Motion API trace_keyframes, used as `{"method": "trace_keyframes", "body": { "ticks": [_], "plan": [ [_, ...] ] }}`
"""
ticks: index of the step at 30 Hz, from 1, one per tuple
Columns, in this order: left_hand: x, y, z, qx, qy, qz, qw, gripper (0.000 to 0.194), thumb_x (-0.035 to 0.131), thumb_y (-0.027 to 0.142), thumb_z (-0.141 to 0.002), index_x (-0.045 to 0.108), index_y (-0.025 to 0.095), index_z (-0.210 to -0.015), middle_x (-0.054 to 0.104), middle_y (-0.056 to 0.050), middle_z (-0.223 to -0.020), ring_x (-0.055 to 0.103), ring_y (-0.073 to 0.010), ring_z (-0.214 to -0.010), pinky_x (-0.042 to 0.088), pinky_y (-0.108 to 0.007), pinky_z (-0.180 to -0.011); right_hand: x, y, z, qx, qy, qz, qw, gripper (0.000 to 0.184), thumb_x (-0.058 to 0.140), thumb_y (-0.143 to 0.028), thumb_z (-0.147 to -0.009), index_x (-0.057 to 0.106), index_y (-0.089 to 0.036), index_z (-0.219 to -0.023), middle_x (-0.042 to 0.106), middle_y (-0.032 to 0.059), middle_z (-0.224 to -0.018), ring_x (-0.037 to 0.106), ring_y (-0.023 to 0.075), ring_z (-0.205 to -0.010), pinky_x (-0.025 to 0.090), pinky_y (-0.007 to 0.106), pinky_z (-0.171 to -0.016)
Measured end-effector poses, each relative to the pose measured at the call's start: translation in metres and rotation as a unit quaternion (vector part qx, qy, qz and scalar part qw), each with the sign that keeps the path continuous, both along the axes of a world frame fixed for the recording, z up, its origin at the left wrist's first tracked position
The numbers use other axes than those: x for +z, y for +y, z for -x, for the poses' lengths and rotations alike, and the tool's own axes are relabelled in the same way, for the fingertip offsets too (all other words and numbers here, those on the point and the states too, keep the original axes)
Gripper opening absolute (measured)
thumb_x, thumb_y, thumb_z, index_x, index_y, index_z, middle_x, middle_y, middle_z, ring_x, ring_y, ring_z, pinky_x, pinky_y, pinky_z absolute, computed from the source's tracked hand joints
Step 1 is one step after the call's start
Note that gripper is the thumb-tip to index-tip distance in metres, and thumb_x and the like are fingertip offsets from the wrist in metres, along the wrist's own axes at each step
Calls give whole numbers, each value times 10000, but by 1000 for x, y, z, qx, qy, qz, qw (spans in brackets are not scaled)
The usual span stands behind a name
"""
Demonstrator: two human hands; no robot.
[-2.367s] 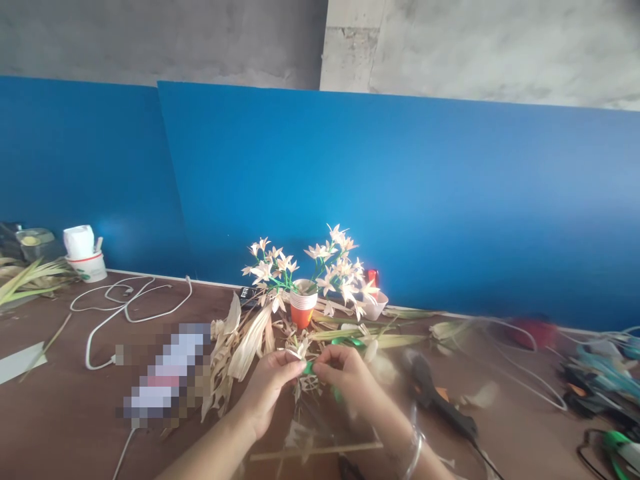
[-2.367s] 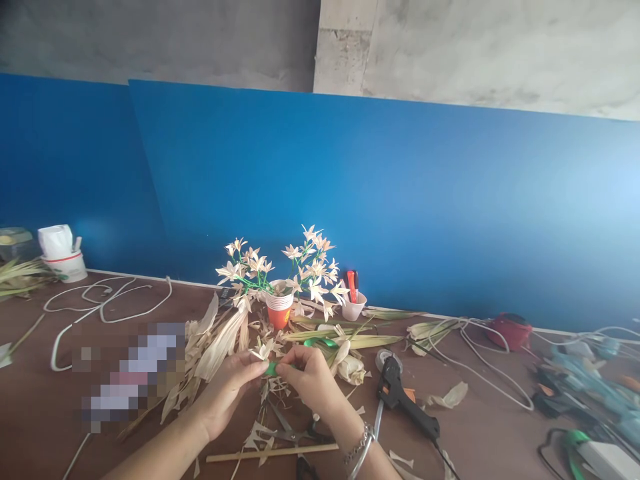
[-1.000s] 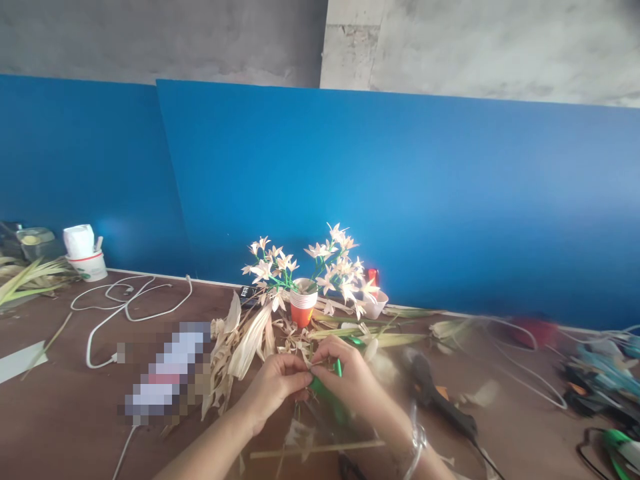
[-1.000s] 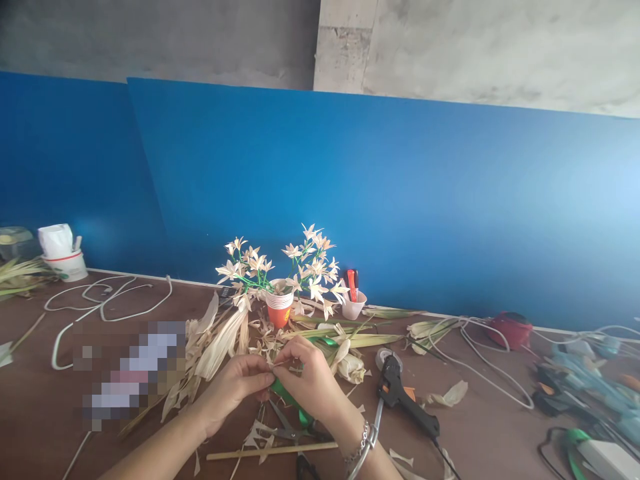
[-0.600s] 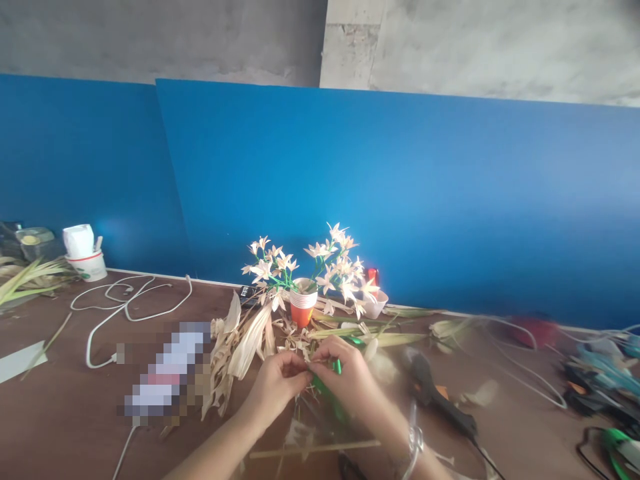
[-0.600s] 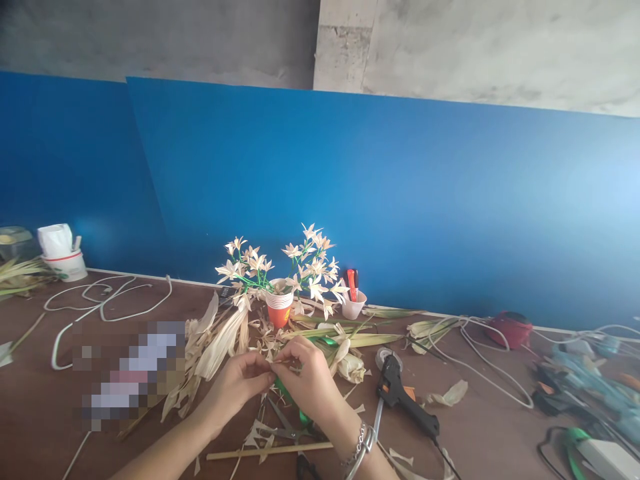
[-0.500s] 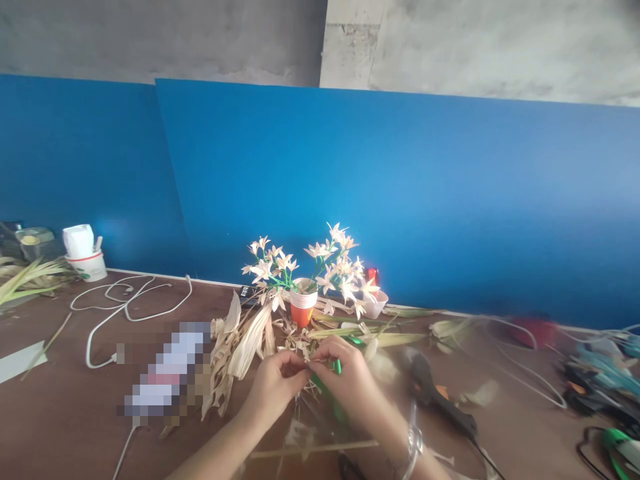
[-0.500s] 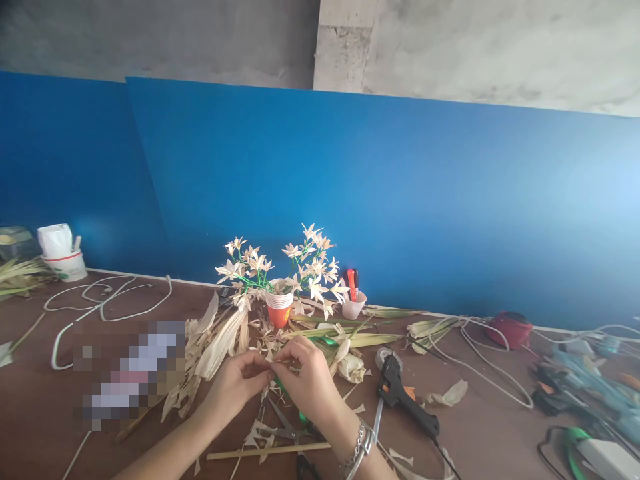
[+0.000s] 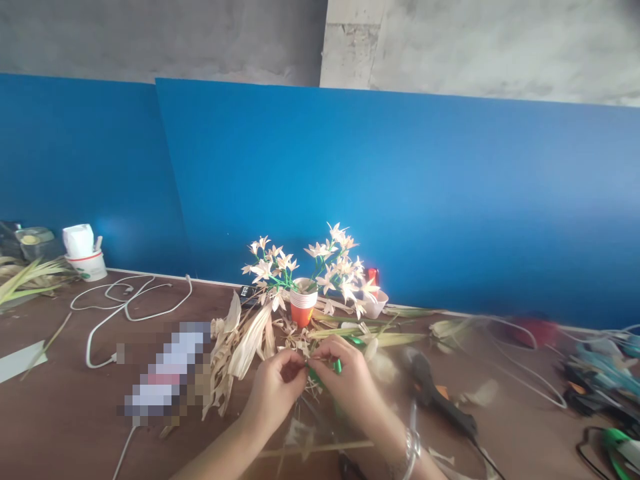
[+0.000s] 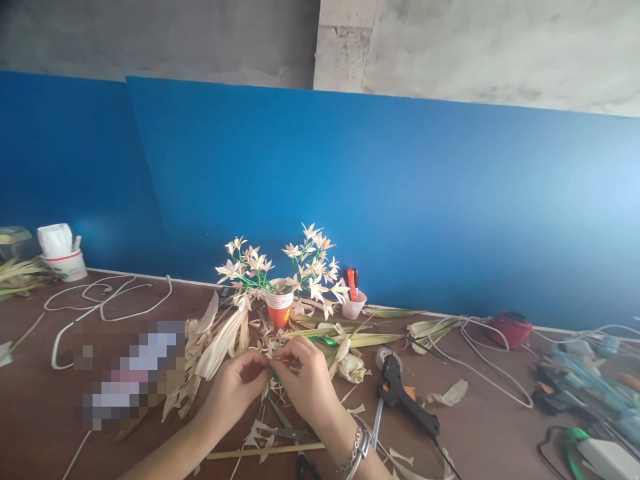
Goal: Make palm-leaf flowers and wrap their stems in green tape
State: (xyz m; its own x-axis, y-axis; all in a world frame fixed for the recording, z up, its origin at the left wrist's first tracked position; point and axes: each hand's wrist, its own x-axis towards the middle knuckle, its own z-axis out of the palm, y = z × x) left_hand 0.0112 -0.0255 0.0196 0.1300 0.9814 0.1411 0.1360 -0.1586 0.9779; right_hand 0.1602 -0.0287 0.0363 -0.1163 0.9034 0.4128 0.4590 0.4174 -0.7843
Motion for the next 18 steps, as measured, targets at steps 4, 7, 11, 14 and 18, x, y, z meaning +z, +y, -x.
{"method": "trace_keyframes", "body": {
  "ticks": [4, 7, 11, 14, 18],
  "plan": [
    [-1, 2, 1, -27, -104, 80, 991, 188, 681, 339, -668, 594, 172, -668, 556, 30, -552, 516, -127, -523, 390, -231, -521, -1, 1, -2, -8, 65, 69, 995, 113, 607, -257, -761, 576, -194, -849, 606, 7, -782, 549, 151, -714, 444, 263, -653],
    [0, 3, 1, -28, -174, 140, 974, 237, 721, 347, -633, 578, 168, -690, 586, 31, -546, 529, -119, -504, 400, -231, -520, -2, 3, -4, 24, 104, 153, 982, 154, 626, -300, -741, 589, -179, -829, 599, -4, -723, 530, 133, -647, 419, 239, -575],
    [0, 3, 2, -56, -265, 191, 944, 252, 762, 295, -593, 592, 155, -717, 624, 22, -565, 521, -89, -482, 381, -203, -498, 0, 4, -4, 44, 136, 223, 964, 186, 636, -341, -711, 594, -171, -648, 514, -37, -556, 419, 93, -508, 306, 215, -461],
    [-2, 2, 0, -64, -310, 218, 923, 260, 780, 282, -574, 593, 151, -697, 612, 31, -544, 495, -61, -463, 352, -174, -478, 2, 2, -3, 54, 161, 245, 954, 208, 656, -356, -685, 585, -173, -616, 484, -46, -525, 383, 86, -493, 269, 211, -448],
    [-4, 1, -1, -67, -320, 223, 918, 239, 768, 273, -586, 587, 151, -684, 591, 37, -529, 479, -51, -461, 332, -160, -466, -1, 3, -2, 82, 171, 257, 948, 199, 656, -334, -683, 570, -169, -612, 478, -53, -515, 371, 77, -481, 266, 209, -451]
  ]
}}
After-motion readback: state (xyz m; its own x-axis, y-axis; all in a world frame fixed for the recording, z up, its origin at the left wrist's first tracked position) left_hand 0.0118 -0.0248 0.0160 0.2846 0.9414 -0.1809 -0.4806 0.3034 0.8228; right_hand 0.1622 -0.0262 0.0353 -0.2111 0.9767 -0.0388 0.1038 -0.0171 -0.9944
